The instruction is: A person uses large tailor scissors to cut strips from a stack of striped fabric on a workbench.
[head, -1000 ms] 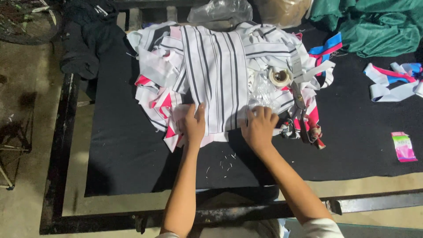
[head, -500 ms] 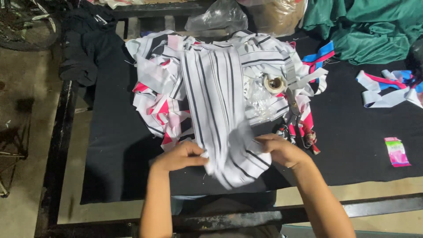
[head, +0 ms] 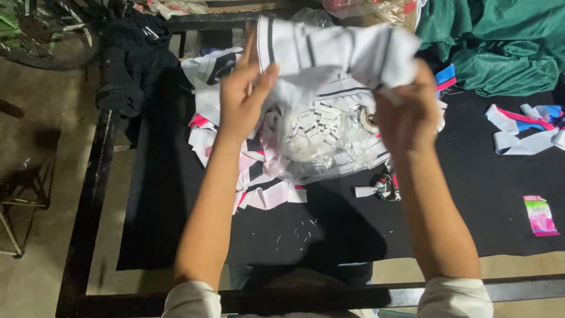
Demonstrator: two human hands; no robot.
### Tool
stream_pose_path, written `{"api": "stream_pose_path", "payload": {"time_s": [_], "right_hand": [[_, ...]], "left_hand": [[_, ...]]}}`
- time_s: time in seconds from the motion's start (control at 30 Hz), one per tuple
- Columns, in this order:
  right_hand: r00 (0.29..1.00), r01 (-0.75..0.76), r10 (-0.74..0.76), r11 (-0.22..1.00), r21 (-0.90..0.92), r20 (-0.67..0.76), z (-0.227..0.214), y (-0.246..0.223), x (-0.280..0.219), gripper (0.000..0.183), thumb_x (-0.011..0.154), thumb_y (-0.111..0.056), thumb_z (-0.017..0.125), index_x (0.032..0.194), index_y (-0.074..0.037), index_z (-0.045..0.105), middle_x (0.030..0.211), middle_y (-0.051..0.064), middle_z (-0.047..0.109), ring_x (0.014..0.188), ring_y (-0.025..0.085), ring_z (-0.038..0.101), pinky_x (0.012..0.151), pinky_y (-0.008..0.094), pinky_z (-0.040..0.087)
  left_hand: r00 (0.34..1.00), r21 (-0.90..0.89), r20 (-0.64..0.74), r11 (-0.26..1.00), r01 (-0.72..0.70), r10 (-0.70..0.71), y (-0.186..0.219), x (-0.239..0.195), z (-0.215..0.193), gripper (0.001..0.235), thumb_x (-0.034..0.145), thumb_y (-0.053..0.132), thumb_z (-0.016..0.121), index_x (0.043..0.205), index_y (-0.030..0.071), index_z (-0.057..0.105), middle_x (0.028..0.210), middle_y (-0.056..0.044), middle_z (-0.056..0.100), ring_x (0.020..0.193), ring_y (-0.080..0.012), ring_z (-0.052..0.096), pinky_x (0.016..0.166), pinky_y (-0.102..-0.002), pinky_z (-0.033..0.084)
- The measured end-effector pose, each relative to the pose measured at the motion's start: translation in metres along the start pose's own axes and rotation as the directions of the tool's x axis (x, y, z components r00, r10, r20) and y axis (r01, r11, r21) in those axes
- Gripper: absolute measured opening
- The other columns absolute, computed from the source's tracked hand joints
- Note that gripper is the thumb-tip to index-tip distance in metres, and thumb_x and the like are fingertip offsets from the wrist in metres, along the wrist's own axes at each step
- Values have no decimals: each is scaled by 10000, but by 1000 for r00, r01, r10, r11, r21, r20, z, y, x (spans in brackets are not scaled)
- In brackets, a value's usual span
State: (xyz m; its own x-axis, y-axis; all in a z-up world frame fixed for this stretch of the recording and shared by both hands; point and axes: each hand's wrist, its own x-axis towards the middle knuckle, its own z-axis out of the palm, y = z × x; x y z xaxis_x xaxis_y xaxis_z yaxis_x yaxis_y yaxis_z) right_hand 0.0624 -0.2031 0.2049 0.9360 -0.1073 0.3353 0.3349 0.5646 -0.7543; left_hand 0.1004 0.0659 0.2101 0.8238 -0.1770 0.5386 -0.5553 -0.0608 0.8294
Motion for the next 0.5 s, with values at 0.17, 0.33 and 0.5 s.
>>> {"api": "stream_pose_path", "payload": {"time_s": [0.17,0.33,0.5], "right_hand": [[991,-3,6,1000,22,-135,7,-15,-23,152,731,-215,559,871,-155,553,908,12,536,845,221,517,668,389,384],[829,-136,23,977,-162,-558,50,27,-78,351,888,-195,562,1226,-100,572,1173,-5,518,1174,179,442,1113,384,307],[771,-412,219,887,-206,-598,-123,145,-139,171,906,-203,625,1037,-95,650,853,13,500,660,167,446,523,305,288]], "left_hand": [[987,-19,-49,988,-156,155,16,-5,9,456,1131,280,531,753,133,323,1597,-69,457,1623,-318,245,1393,-596,190],[919,-115,-241,949,292,-312,-47,-85,39,292,1030,315,658,1207,96,735,1229,-105,715,1290,-231,588,1120,-460,443],[611,-254,-264,665,702,-746,-143,-169,58,514,932,460,751,1280,84,701,1282,-193,677,1265,-374,598,972,-568,499]]}}
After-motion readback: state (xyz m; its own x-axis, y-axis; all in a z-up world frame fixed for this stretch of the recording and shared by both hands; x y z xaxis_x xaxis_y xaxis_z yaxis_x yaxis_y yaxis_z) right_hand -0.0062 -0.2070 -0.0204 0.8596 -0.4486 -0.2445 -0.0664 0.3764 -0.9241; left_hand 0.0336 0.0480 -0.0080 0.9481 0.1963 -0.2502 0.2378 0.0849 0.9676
